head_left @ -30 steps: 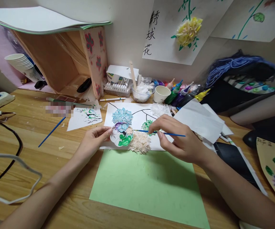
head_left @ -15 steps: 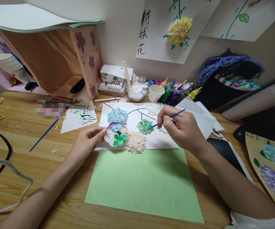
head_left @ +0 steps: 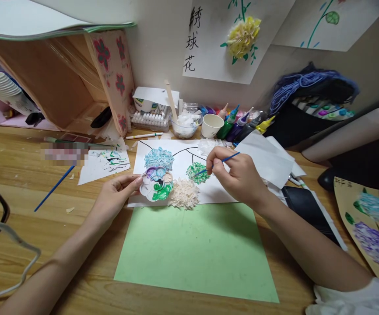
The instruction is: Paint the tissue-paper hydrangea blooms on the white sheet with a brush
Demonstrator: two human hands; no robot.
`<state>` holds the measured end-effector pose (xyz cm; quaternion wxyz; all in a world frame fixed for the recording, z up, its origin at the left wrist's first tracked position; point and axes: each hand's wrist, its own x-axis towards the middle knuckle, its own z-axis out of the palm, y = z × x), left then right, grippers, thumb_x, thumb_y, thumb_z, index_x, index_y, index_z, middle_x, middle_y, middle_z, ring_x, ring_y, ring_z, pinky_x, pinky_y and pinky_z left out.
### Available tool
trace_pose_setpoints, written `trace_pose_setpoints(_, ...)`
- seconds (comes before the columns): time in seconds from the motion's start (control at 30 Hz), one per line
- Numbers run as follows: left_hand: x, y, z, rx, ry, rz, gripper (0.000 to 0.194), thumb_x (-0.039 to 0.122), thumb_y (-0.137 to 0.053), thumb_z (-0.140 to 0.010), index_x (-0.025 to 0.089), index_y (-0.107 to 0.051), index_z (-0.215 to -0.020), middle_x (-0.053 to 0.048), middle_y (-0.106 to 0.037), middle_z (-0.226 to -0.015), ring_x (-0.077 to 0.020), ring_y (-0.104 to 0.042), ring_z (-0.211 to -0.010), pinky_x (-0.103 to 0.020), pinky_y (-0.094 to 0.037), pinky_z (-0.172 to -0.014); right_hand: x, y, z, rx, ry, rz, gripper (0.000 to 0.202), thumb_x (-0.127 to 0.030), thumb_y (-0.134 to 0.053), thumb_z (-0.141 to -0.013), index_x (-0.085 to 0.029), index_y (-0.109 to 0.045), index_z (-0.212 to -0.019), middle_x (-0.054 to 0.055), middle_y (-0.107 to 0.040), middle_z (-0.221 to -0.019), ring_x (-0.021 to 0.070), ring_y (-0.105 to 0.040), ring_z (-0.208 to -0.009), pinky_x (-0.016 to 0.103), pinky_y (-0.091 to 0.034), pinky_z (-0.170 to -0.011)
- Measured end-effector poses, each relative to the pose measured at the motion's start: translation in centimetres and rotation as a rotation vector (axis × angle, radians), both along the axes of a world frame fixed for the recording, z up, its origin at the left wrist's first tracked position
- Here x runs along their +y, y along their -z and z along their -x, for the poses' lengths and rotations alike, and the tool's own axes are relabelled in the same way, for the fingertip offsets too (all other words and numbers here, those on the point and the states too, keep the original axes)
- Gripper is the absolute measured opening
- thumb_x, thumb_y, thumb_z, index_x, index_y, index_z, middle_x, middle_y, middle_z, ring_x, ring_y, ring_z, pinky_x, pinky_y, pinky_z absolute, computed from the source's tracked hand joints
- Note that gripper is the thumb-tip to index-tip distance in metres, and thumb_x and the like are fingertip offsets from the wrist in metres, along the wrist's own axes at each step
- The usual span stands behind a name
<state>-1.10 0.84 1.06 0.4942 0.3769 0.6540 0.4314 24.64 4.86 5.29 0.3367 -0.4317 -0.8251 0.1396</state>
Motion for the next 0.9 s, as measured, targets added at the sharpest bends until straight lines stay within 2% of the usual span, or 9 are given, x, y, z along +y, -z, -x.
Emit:
trace_pose_setpoints(0.2, 0.04, -0.09, -0.09, -0.004, -0.009, 0.005, 0.038, 0.046, -0.081, -0.057, 0.018, -0.074, -0.081, -0.005, -0.075, -0.088, -0.0173, -0.068, -0.077, -0.026, -0.055, -0.075, 0.02, -0.1, -0.05, -0.016, -0.027, 0.013, 0.021, -0.013, -0.039, -0.083, -0.02, -0.051, -0.067, 0.0, -0.057, -0.062, 0.013, -0.052, -0.059, 0.026, -0.039, -0.059)
trace_pose_setpoints(0.33, 0.0, -0.09, -0.04, -0.003, -0.009, 0.003, 0.039, 0.047, -0.08, -0.057, 0.018, -0.075, -0.082, -0.005, -0.075, -0.089, -0.0169, -0.067, -0.077, -0.026, -0.055, -0.076, -0.04, -0.16, -0.06, 0.019, 0.009, -0.022, 0.022, -0.013, -0.038, -0.083, -0.02, -0.051, -0.066, 0.001, -0.057, -0.064, 0.0132, -0.052, -0.059, 0.027, -0.038, -0.059)
trace_pose_setpoints(0.5, -0.06, -0.07, 0.05, -0.018, -0.006, 0.011, 0.037, 0.045, -0.081, -0.057, 0.019, -0.074, -0.081, -0.004, -0.075, -0.087, -0.0155, -0.067, -0.077, -0.024, -0.055, -0.075, -0.05, -0.12, -0.02, -0.015, -0.031, 0.009, 0.021, -0.013, -0.039, -0.082, -0.019, -0.052, -0.066, 0.001, -0.057, -0.062, 0.0132, -0.053, -0.059, 0.026, -0.039, -0.06)
trace_pose_setpoints(0.63, -0.04, -0.07, 0.09, 0.008, 0.01, -0.006, 0.038, 0.047, -0.08, -0.058, 0.018, -0.075, -0.082, -0.005, -0.075, -0.088, -0.0179, -0.068, -0.078, -0.027, -0.055, -0.075, 0.04, -0.23, -0.22, -0.002, 0.018, -0.016, 0.021, -0.014, -0.039, -0.082, -0.019, -0.052, -0.066, 0.0, -0.057, -0.062, 0.0129, -0.051, -0.058, 0.027, -0.038, -0.059)
trace_pose_setpoints(0.9, 0.01, -0.06, 0.03, -0.008, 0.006, -0.007, 0.036, 0.046, -0.08, -0.059, 0.018, -0.075, -0.081, -0.004, -0.075, -0.086, -0.017, -0.067, -0.078, -0.025, -0.055, -0.076, 0.16, 0.33, -0.01, -0.02, -0.008, 0.01, 0.021, -0.013, -0.039, -0.083, -0.019, -0.051, -0.067, 0.0, -0.057, -0.062, 0.0126, -0.051, -0.058, 0.026, -0.038, -0.059)
